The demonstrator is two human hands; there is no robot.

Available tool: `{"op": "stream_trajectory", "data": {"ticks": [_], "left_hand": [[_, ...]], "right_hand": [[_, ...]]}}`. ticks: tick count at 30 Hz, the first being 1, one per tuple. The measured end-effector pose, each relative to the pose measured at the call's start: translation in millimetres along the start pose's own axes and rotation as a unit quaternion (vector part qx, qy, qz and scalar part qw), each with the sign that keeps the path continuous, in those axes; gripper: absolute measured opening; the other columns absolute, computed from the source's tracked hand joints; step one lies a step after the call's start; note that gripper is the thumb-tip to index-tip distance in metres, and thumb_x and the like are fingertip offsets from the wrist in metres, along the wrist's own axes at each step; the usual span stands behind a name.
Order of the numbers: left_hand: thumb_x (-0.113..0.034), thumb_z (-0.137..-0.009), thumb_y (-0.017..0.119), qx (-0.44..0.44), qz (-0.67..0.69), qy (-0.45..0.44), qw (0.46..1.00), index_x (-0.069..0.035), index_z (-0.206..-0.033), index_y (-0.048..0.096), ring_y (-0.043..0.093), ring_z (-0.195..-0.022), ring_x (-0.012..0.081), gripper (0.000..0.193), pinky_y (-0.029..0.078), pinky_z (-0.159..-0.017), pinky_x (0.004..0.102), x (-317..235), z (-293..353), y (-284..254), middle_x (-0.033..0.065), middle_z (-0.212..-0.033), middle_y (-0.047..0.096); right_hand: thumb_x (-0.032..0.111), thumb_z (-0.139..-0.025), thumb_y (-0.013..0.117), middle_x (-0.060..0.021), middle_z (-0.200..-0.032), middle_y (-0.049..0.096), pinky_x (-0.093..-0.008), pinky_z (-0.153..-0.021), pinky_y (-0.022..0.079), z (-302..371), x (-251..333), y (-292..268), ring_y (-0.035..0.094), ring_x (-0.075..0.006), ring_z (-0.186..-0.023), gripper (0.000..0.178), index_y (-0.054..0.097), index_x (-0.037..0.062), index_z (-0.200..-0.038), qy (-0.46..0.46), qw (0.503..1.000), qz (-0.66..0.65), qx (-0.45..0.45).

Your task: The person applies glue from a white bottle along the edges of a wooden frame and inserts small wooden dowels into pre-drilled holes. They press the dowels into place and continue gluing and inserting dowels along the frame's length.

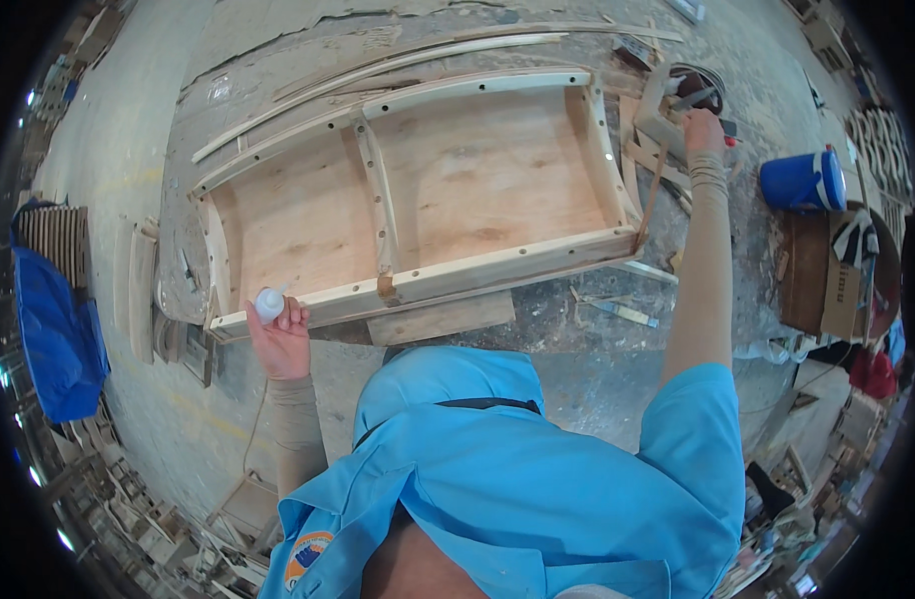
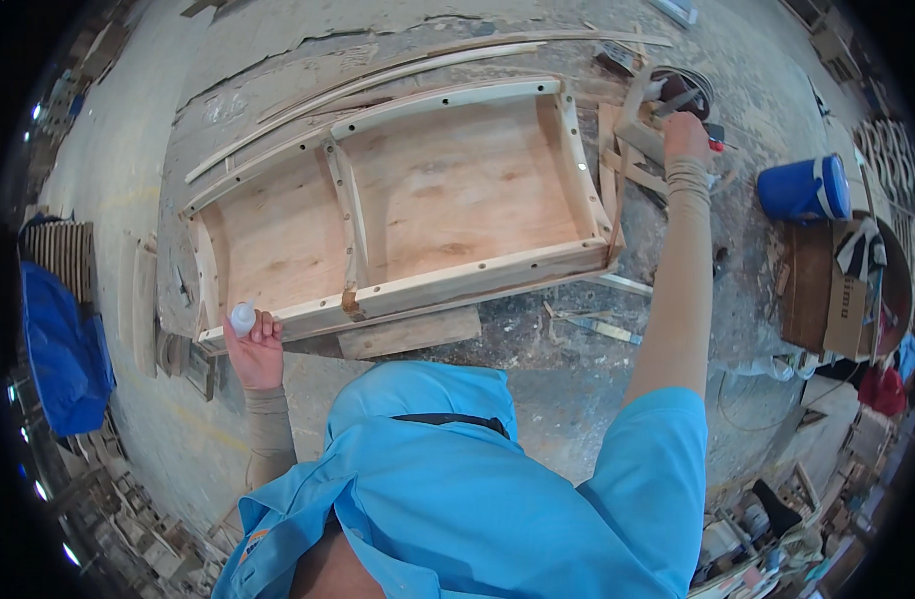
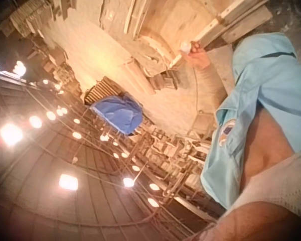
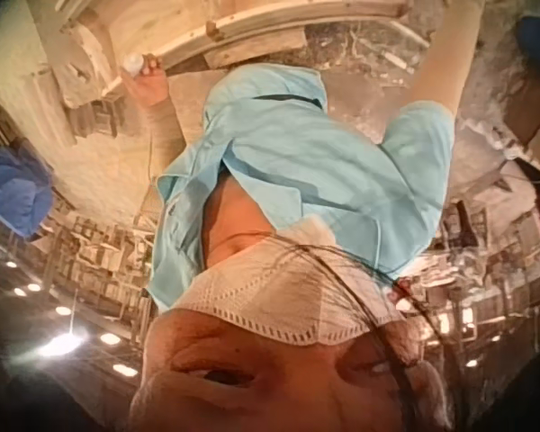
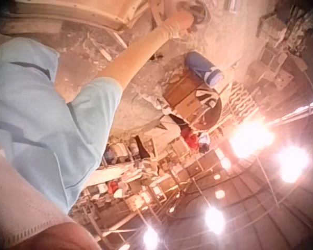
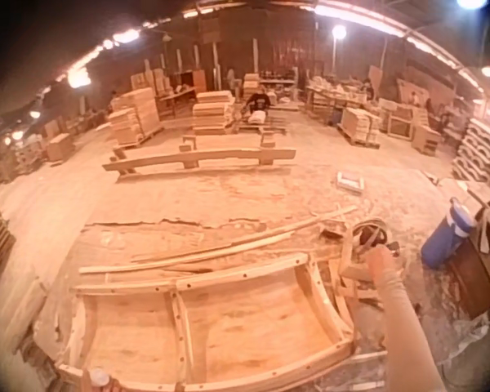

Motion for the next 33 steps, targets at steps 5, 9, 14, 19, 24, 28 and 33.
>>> {"op": "stream_trajectory", "data": {"ticks": [5,9,14,19,24,28,33], "left_hand": [[-0.045,-0.100,0.042,-0.021,0.023,0.002,1.000,-0.009,-0.111,0.055,0.041,-0.068,0.0160,0.040,0.038,-0.068,0.0324,4.2,5.3,-13.7,-0.0007,-0.064,0.036],[-0.047,-0.099,0.041,-0.019,-0.005,0.014,1.000,-0.010,-0.109,0.057,0.040,-0.068,0.0150,0.042,0.038,-0.067,0.0311,5.1,3.6,-1.4,-0.0015,-0.064,0.035],[-0.048,-0.100,0.038,0.015,-0.032,0.029,0.999,-0.008,-0.107,0.056,0.041,-0.069,0.0153,0.044,0.039,-0.068,0.0315,1.9,3.4,5.0,-0.0010,-0.064,0.035],[-0.046,-0.100,0.039,0.022,-0.013,0.028,0.999,-0.007,-0.108,0.055,0.043,-0.069,0.0157,0.043,0.041,-0.068,0.0322,0.7,3.6,3.8,-0.0004,-0.064,0.036],[-0.045,-0.100,0.041,0.038,-0.001,-0.010,0.999,-0.008,-0.110,0.056,0.045,-0.069,0.0163,0.041,0.043,-0.069,0.0329,2.6,-1.9,0.8,-0.0002,-0.064,0.038],[-0.043,-0.101,0.041,0.075,0.002,-0.050,0.996,-0.009,-0.111,0.056,0.046,-0.069,0.0164,0.039,0.044,-0.068,0.0330,0.5,-8.6,-0.5,-0.0002,-0.064,0.038],[-0.041,-0.101,0.040,0.130,-0.009,-0.077,0.988,-0.009,-0.113,0.055,0.047,-0.063,0.0162,0.037,0.046,-0.066,0.0329,-1.1,-15.3,-4.2,-0.0001,-0.064,0.038]], "right_hand": [[0.034,-0.080,0.067,-0.0247,-0.093,0.067,-0.0488,-0.079,0.052,-28.8,-3.2,28.8,0.066,-0.0391,-0.090,0.034,0.070,0.0024,-0.092,0.041,0.991,-0.001,0.124],[0.030,-0.085,0.060,-0.0218,-0.099,0.068,-0.0463,-0.084,0.052,-38.3,-22.1,44.7,0.066,-0.0361,-0.097,0.031,0.071,0.0037,-0.097,0.086,0.981,0.066,0.163],[0.027,-0.084,0.060,-0.0215,-0.099,0.068,-0.0449,-0.085,0.051,-41.9,-32.2,47.8,0.065,-0.0355,-0.097,0.027,0.070,0.0046,-0.096,0.078,0.982,0.082,0.151],[0.025,-0.084,0.061,-0.0194,-0.094,0.069,-0.0415,-0.080,0.051,-13.1,-7.6,-22.4,0.067,-0.0336,-0.090,0.023,0.071,0.0045,-0.091,0.026,1.000,-0.009,0.013],[0.023,-0.088,0.065,-0.0109,-0.087,0.072,-0.0317,-0.073,0.051,73.7,21.8,-128.5,0.068,-0.0188,-0.077,0.023,0.070,0.0019,-0.095,0.063,0.961,-0.217,-0.162],[0.018,-0.090,0.065,-0.0032,-0.087,0.069,-0.0237,-0.068,0.048,151.5,43.0,-148.9,0.060,-0.0085,-0.074,0.021,0.069,0.0011,-0.102,0.127,0.913,-0.353,-0.161],[0.010,-0.093,0.060,0.0001,-0.088,0.063,-0.0218,-0.072,0.046,235.7,159.2,-144.1,0.055,-0.0061,-0.080,0.010,0.065,0.0008,-0.095,0.126,0.834,-0.536,-0.035]]}}
Point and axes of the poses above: each hand's wrist, its own z-axis away from the middle knuckle, its own y-axis out of the palm, x = y × z, the point moved 6 cm from there along -z, towards the middle knuckle
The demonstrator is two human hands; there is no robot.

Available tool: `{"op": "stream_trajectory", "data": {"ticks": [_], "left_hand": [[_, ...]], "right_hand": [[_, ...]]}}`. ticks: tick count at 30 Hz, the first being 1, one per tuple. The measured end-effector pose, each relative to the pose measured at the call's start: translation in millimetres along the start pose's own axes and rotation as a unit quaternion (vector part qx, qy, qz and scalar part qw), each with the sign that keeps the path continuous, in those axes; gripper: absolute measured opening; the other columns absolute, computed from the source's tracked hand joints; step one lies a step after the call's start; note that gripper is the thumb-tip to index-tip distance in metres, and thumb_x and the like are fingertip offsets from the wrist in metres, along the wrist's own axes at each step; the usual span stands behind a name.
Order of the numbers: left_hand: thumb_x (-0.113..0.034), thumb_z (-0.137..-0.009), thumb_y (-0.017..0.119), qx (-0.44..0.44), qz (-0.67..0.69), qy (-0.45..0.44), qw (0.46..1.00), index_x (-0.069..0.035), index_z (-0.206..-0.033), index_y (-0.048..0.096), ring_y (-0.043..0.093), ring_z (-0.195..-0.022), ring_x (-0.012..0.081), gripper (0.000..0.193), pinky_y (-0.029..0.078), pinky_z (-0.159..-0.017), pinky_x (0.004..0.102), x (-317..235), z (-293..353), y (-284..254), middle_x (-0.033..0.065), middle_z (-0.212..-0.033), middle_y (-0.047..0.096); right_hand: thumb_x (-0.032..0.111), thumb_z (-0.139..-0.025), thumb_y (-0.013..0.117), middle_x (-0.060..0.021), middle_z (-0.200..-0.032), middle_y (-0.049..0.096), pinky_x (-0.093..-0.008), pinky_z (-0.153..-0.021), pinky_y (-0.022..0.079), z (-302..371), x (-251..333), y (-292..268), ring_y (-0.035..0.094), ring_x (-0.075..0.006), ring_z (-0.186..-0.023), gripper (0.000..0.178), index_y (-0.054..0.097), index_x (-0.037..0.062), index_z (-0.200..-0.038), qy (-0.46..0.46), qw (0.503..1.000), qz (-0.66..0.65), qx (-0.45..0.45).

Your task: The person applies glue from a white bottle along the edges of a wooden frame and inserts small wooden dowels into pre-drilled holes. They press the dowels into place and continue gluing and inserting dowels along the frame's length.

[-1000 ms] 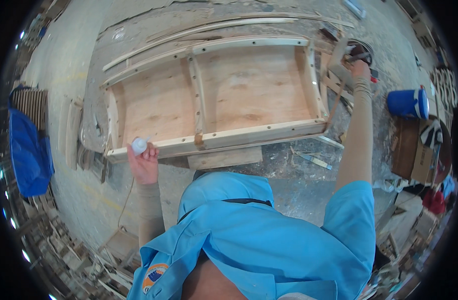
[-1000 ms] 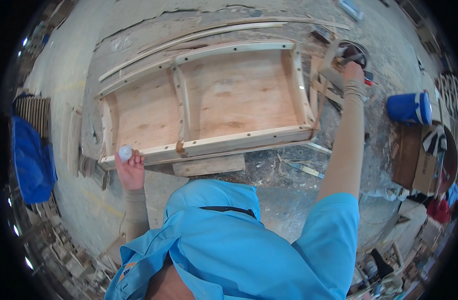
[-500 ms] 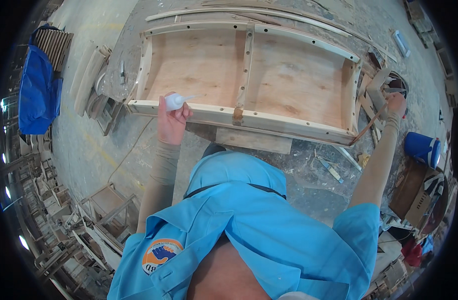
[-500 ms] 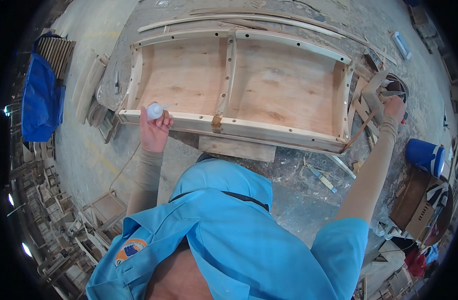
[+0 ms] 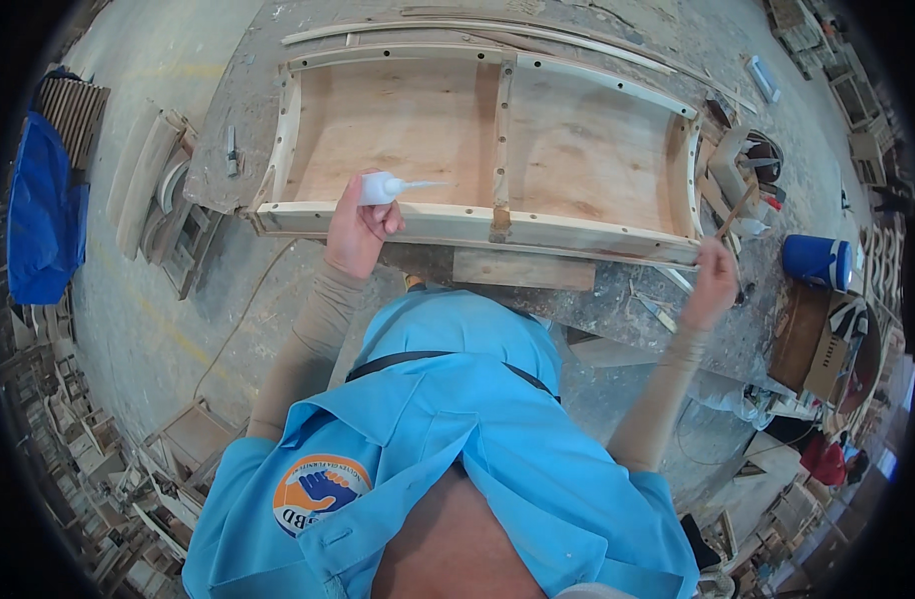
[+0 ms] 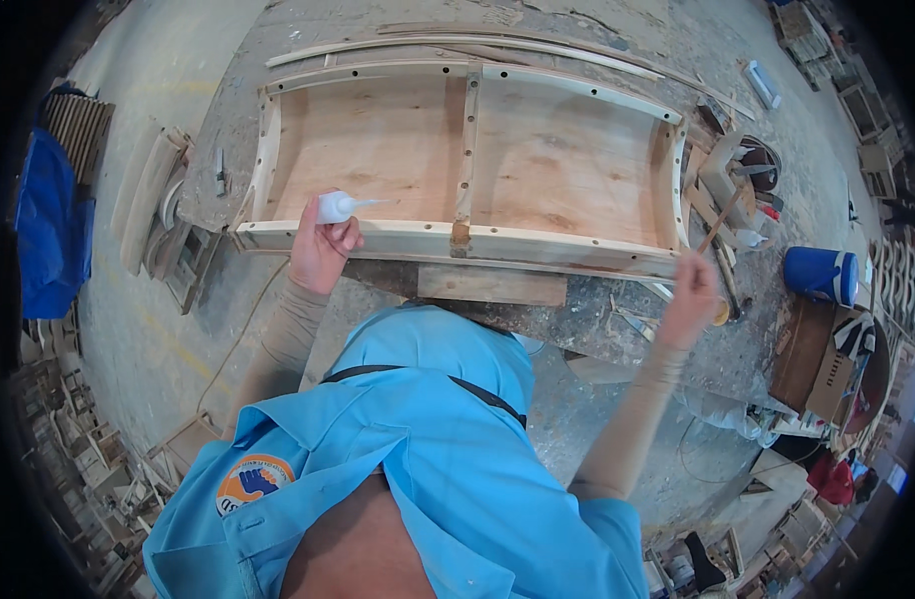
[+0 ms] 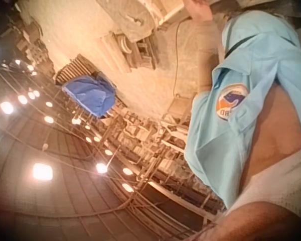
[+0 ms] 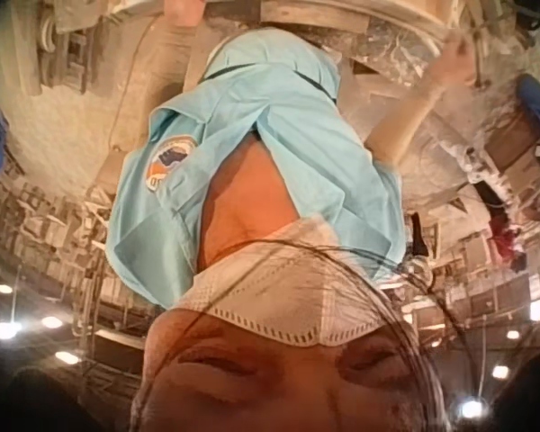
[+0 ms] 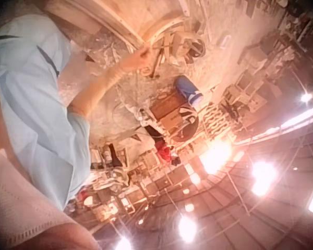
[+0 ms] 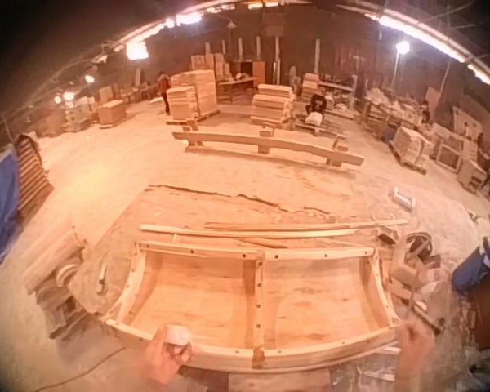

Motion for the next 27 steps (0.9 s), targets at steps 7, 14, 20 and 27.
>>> {"op": "stream_trajectory", "data": {"ticks": [7,14,20,27], "left_hand": [[-0.041,-0.100,0.042,0.042,-0.021,-0.021,0.999,-0.009,-0.108,0.053,0.048,-0.058,0.0150,0.034,0.045,-0.062,0.0313,2.4,-2.5,2.1,-0.0008,-0.065,0.039],[-0.042,-0.100,0.043,0.061,-0.022,-0.022,0.998,-0.010,-0.107,0.053,0.048,-0.058,0.0146,0.034,0.043,-0.060,0.0303,2.0,-3.5,1.9,-0.0012,-0.065,0.039],[-0.042,-0.100,0.043,0.074,-0.042,-0.020,0.996,-0.010,-0.106,0.052,0.050,-0.059,0.0143,0.034,0.045,-0.060,0.0306,-0.2,-2.4,3.6,-0.0009,-0.066,0.040],[-0.042,-0.100,0.043,0.083,-0.055,-0.031,0.995,-0.010,-0.107,0.052,0.050,-0.059,0.0146,0.034,0.046,-0.061,0.0307,-0.5,-3.0,3.1,-0.0005,-0.067,0.040]], "right_hand": [[0.005,-0.087,0.064,-0.0031,-0.081,0.061,-0.0249,-0.073,0.047,96.7,44.9,126.5,0.056,-0.0101,-0.076,0.006,0.065,-0.0005,-0.090,-0.029,0.994,-0.059,0.089],[0.000,-0.082,0.066,-0.0093,-0.081,0.062,-0.0258,-0.071,0.047,119.3,96.1,175.1,0.060,-0.0174,-0.074,0.005,0.066,-0.0014,-0.087,-0.132,0.985,-0.009,0.112],[0.003,-0.079,0.069,-0.0067,-0.078,0.060,-0.0329,-0.067,0.045,125.2,91.6,190.5,0.058,-0.0228,-0.071,0.007,0.066,0.0049,-0.084,-0.204,0.973,0.042,0.096],[0.008,-0.077,0.072,-0.0033,-0.077,0.061,-0.0337,-0.067,0.041,129.1,93.4,194.2,0.058,-0.0217,-0.073,0.008,0.067,0.0088,-0.083,-0.254,0.961,0.084,0.067]]}}
Point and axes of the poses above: each hand's wrist, its own z-axis away from the middle knuckle, its own y-axis out of the palm, x = y × z, the point moved 6 cm from there along -z, towards the middle knuckle
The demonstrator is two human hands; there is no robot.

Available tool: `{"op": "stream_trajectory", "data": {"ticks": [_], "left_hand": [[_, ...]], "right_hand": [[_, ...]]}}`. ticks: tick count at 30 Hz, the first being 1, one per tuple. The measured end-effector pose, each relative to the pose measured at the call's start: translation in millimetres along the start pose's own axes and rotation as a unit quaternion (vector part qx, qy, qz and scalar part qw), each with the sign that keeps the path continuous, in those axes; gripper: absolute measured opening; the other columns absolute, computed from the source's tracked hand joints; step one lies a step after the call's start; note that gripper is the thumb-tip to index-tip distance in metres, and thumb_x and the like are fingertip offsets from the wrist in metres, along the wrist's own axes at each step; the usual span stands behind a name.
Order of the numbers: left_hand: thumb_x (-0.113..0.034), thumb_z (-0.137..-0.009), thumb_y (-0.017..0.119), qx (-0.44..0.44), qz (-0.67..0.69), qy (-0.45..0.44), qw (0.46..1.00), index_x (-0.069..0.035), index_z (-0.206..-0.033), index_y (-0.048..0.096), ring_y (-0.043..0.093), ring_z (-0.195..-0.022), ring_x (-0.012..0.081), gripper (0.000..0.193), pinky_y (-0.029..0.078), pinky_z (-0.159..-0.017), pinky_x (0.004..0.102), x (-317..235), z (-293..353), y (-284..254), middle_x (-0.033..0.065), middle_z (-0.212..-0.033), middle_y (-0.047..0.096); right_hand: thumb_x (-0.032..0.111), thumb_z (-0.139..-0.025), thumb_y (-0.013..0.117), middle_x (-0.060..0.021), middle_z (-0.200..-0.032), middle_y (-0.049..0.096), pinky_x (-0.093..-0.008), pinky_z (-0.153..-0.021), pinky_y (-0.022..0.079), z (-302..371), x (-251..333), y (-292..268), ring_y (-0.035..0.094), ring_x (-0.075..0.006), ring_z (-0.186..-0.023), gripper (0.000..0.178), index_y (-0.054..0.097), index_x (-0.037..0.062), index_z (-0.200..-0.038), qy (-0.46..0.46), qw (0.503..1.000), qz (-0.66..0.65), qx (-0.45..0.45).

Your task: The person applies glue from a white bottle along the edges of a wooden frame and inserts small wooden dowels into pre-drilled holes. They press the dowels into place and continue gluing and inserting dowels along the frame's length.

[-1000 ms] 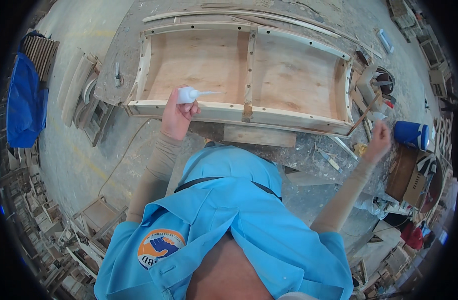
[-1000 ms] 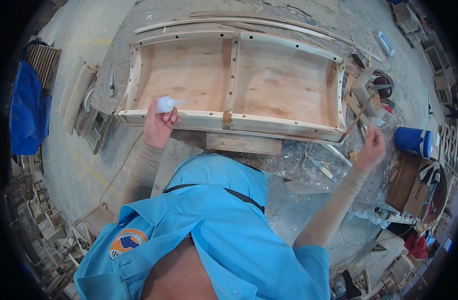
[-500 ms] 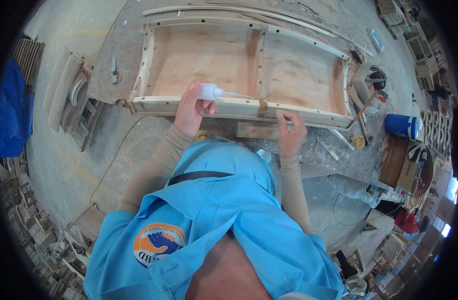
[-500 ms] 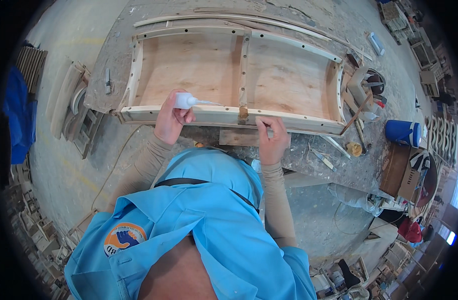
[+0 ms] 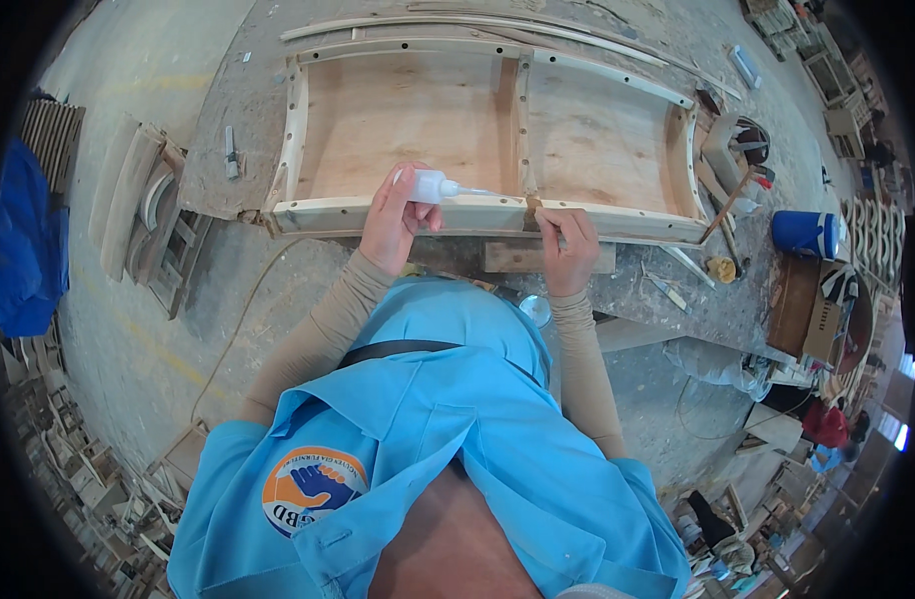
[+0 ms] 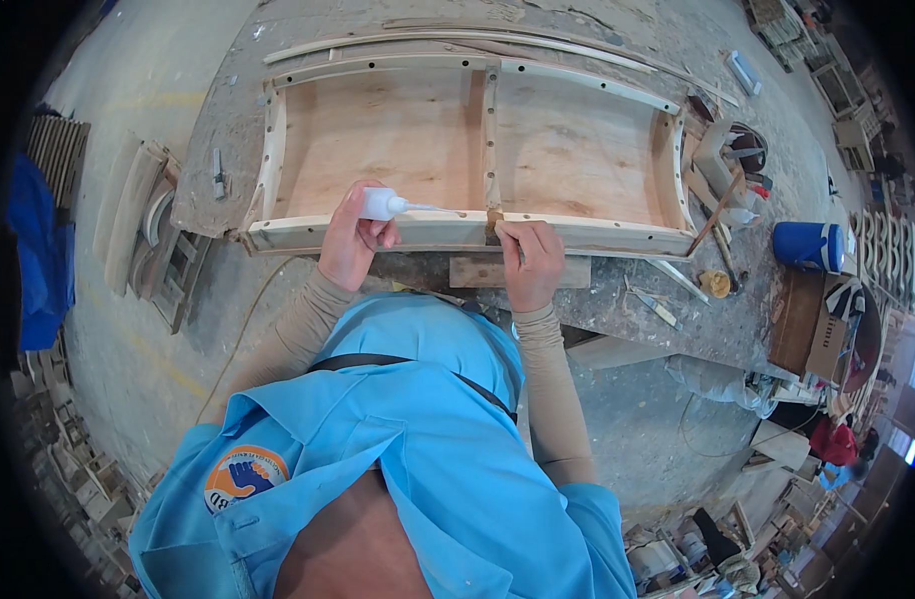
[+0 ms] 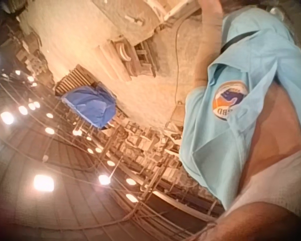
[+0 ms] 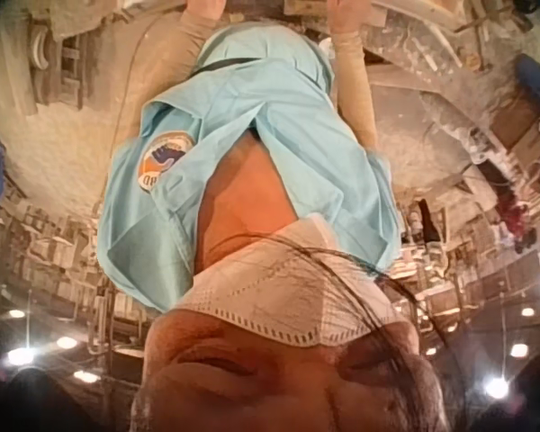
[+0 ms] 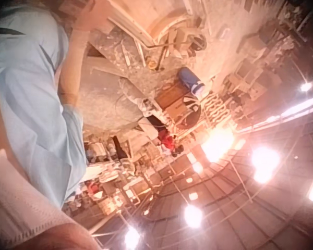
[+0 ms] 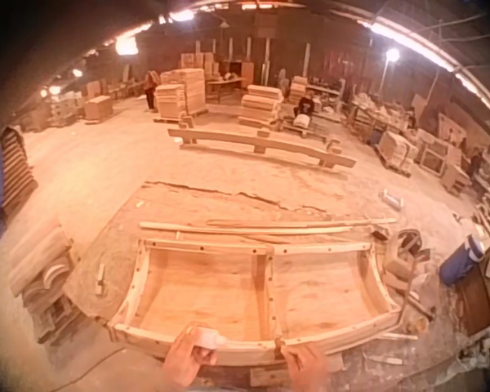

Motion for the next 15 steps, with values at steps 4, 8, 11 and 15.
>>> {"op": "stream_trajectory", "data": {"ticks": [4,8,11,15], "left_hand": [[-0.042,-0.100,0.043,0.003,-0.008,-0.008,1.000,-0.009,-0.109,0.052,0.050,-0.060,0.0150,0.035,0.046,-0.062,0.0307,0.4,-0.9,-1.2,-0.0003,-0.067,0.041],[-0.042,-0.100,0.043,-0.004,-0.005,-0.012,1.000,-0.009,-0.110,0.052,0.050,-0.060,0.0154,0.035,0.046,-0.063,0.0312,1.2,-1.4,-3.6,-0.0002,-0.067,0.041],[-0.042,-0.100,0.043,-0.006,-0.002,-0.018,1.000,-0.009,-0.110,0.052,0.050,-0.060,0.0154,0.035,0.047,-0.064,0.0316,0.9,-0.4,-1.5,-0.0002,-0.067,0.040],[-0.042,-0.100,0.042,0.004,-0.004,-0.016,1.000,-0.009,-0.111,0.052,0.050,-0.060,0.0151,0.036,0.047,-0.065,0.0316,2.3,-2.5,-3.8,-0.0005,-0.066,0.040]], "right_hand": [[0.008,-0.076,0.072,-0.0025,-0.077,0.061,-0.0340,-0.066,0.041,0.0,-1.0,0.7,0.058,-0.0208,-0.073,0.009,0.069,0.0095,-0.084,-0.022,1.000,-0.003,-0.007],[0.009,-0.076,0.072,-0.0021,-0.076,0.060,-0.0335,-0.066,0.041,-1.9,-0.4,-0.1,0.058,-0.0203,-0.073,0.010,0.070,0.0100,-0.085,-0.046,0.999,0.001,-0.006],[0.011,-0.076,0.072,-0.0017,-0.076,0.059,-0.0333,-0.066,0.042,-4.1,1.9,-1.4,0.058,-0.0201,-0.073,0.011,0.071,0.0106,-0.086,-0.050,0.999,0.006,-0.005],[0.013,-0.076,0.071,-0.0014,-0.075,0.058,-0.0336,-0.065,0.042,-7.4,1.7,-0.3,0.057,-0.0203,-0.072,0.012,0.071,0.0112,-0.088,-0.064,0.998,0.026,0.014]]}}
Point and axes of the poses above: each hand's wrist, its own z-axis away from the middle knuckle, its own y-axis out of the palm, x = y × z, the point moved 6 cm from there along -z, towards the middle knuckle
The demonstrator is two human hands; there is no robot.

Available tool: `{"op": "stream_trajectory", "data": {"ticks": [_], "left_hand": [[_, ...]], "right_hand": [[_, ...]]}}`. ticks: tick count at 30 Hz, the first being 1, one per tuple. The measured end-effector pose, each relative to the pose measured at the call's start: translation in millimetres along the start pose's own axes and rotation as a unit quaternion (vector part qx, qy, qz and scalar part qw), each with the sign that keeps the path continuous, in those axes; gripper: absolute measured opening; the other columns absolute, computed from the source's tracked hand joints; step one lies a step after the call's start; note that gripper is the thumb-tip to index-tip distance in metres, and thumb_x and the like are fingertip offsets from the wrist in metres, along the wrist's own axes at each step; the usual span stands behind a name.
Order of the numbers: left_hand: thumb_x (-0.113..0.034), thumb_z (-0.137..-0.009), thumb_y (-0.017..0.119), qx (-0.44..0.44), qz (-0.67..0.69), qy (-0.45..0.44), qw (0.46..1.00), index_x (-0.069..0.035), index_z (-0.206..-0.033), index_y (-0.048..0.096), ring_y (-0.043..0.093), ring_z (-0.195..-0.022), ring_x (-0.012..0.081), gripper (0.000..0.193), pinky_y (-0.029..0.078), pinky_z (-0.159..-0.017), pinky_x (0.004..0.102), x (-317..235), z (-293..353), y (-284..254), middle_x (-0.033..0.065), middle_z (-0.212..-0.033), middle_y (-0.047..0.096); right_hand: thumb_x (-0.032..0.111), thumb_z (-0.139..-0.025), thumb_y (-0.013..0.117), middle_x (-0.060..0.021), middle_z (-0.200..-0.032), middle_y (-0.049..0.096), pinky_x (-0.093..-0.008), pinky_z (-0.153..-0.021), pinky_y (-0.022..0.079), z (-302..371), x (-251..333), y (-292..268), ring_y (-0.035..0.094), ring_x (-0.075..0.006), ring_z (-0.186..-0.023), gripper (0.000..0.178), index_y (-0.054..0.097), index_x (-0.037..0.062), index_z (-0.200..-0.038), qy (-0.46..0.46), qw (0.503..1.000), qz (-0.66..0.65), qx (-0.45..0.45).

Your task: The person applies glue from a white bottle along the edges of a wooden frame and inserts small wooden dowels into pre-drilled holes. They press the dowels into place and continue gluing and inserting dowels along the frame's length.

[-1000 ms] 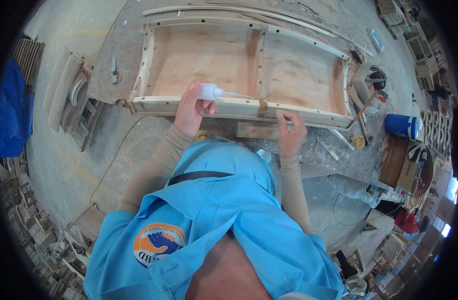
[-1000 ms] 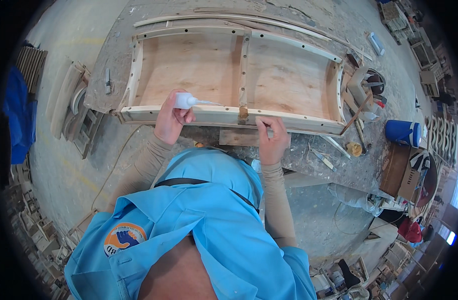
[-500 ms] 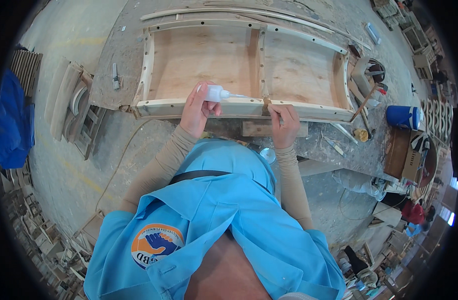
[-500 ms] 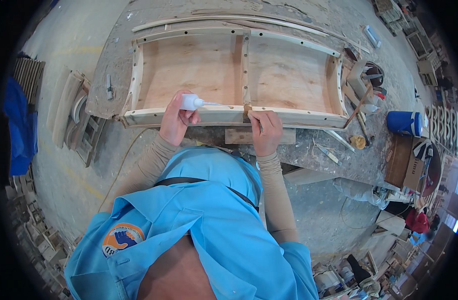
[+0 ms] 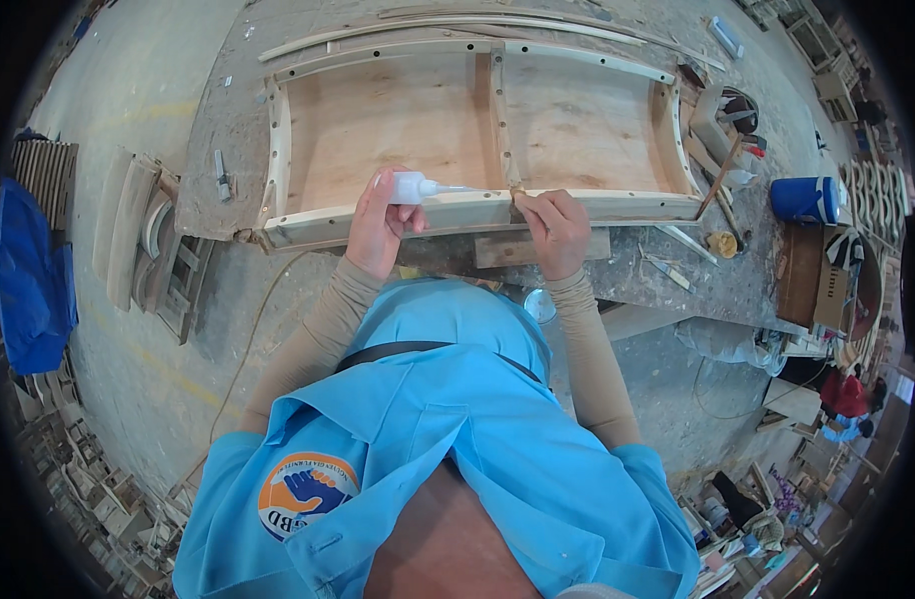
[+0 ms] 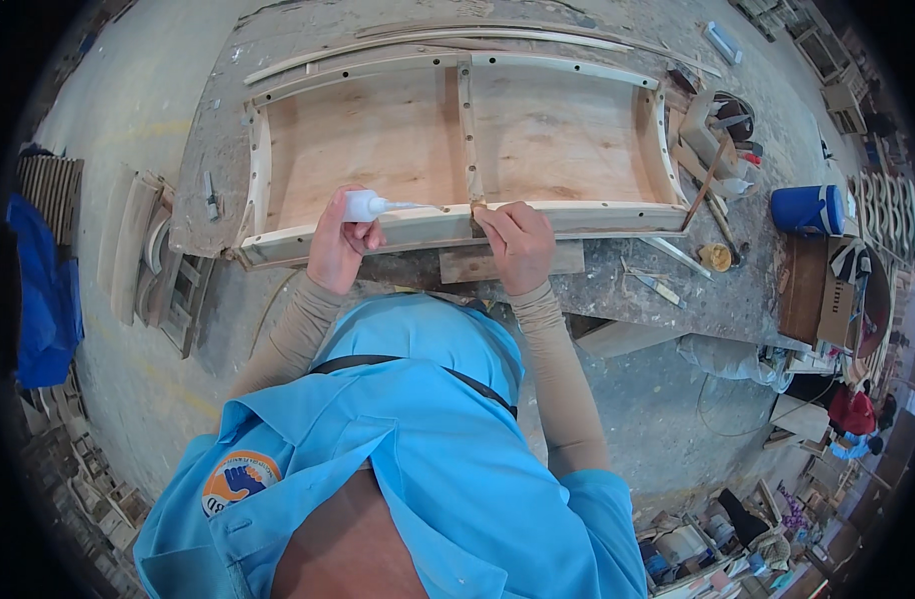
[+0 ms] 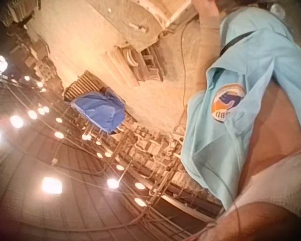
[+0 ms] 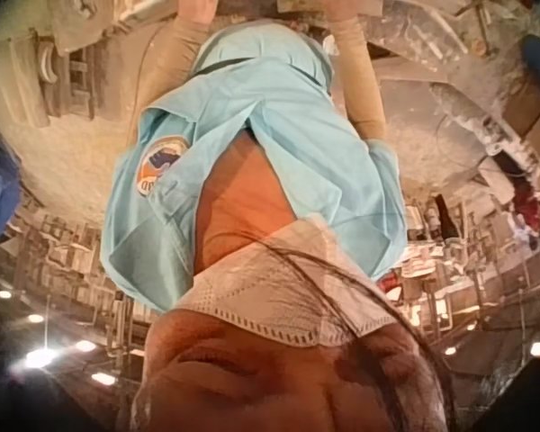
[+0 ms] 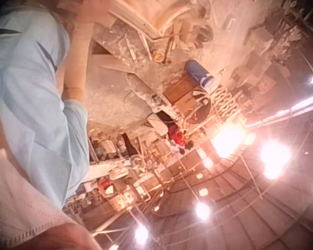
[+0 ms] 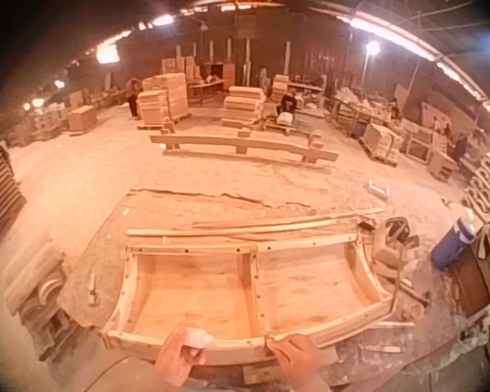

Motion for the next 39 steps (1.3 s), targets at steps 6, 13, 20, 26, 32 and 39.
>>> {"op": "stream_trajectory", "data": {"ticks": [6,13,20,26,32,39], "left_hand": [[-0.043,-0.100,0.042,-0.006,-0.009,-0.001,1.000,-0.009,-0.111,0.052,0.050,-0.060,0.0148,0.037,0.047,-0.065,0.0315,0.0,0.4,-0.2,-0.0007,-0.066,0.040],[-0.044,-0.100,0.042,-0.002,-0.012,0.002,1.000,-0.009,-0.111,0.051,0.050,-0.060,0.0148,0.038,0.047,-0.065,0.0314,-2.2,2.4,3.6,-0.0007,-0.067,0.040],[-0.044,-0.100,0.042,-0.002,-0.018,0.015,1.000,-0.008,-0.110,0.051,0.050,-0.059,0.0142,0.039,0.047,-0.063,0.0309,-1.9,2.8,4.6,-0.0008,-0.067,0.040],[-0.045,-0.100,0.042,-0.003,-0.021,0.021,1.000,-0.008,-0.111,0.051,0.050,-0.059,0.0141,0.039,0.047,-0.063,0.0310,-1.5,1.5,3.0,-0.0007,-0.067,0.040],[-0.038,-0.101,0.043,-0.008,0.014,0.026,1.000,-0.008,-0.105,0.053,0.049,-0.059,0.0136,0.032,0.046,-0.058,0.0283,-2.3,3.0,5.3,-0.0002,-0.067,0.042],[-0.039,-0.101,0.044,-0.022,0.008,0.030,0.999,-0.008,-0.105,0.053,0.049,-0.058,0.0140,0.032,0.046,-0.057,0.0287,-0.7,3.1,4.5,0.0000,-0.067,0.043]], "right_hand": [[0.013,-0.077,0.070,-0.0022,-0.075,0.057,-0.0340,-0.064,0.042,-5.9,0.2,-0.5,0.057,-0.0210,-0.069,0.012,0.072,0.0115,-0.089,-0.003,0.999,-0.012,0.033],[0.013,-0.078,0.070,-0.0034,-0.076,0.057,-0.0345,-0.061,0.042,-9.8,-4.1,-1.8,0.055,-0.0224,-0.067,0.011,0.071,0.0108,-0.089,0.018,0.998,-0.030,0.058],[0.012,-0.079,0.070,-0.0040,-0.076,0.057,-0.0351,-0.061,0.043,-8.4,-7.8,-1.3,0.055,-0.0234,-0.066,0.010,0.071,0.0104,-0.089,0.030,0.997,-0.038,0.055],[0.013,-0.078,0.070,-0.0035,-0.076,0.056,-0.0344,-0.060,0.043,-8.6,-6.4,-2.3,0.055,-0.0225,-0.066,0.013,0.071,0.0113,-0.091,0.013,0.998,-0.027,0.060],[0.014,-0.076,0.071,-0.0020,-0.075,0.055,-0.0338,-0.060,0.043,-9.9,-5.1,-0.3,0.055,-0.0207,-0.066,0.017,0.072,0.0142,-0.093,-0.023,0.997,-0.003,0.079],[0.013,-0.075,0.071,-0.0015,-0.075,0.054,-0.0339,-0.060,0.043,-6.3,-3.8,2.1,0.054,-0.0202,-0.066,0.020,0.072,0.0154,-0.094,-0.041,0.996,0.018,0.074]]}}
Point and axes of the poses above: each hand's wrist, its own z-axis away from the middle knuckle, its own y-axis out of the palm, x = y × z, the point moved 6 cm from there along -z, towards the middle knuckle
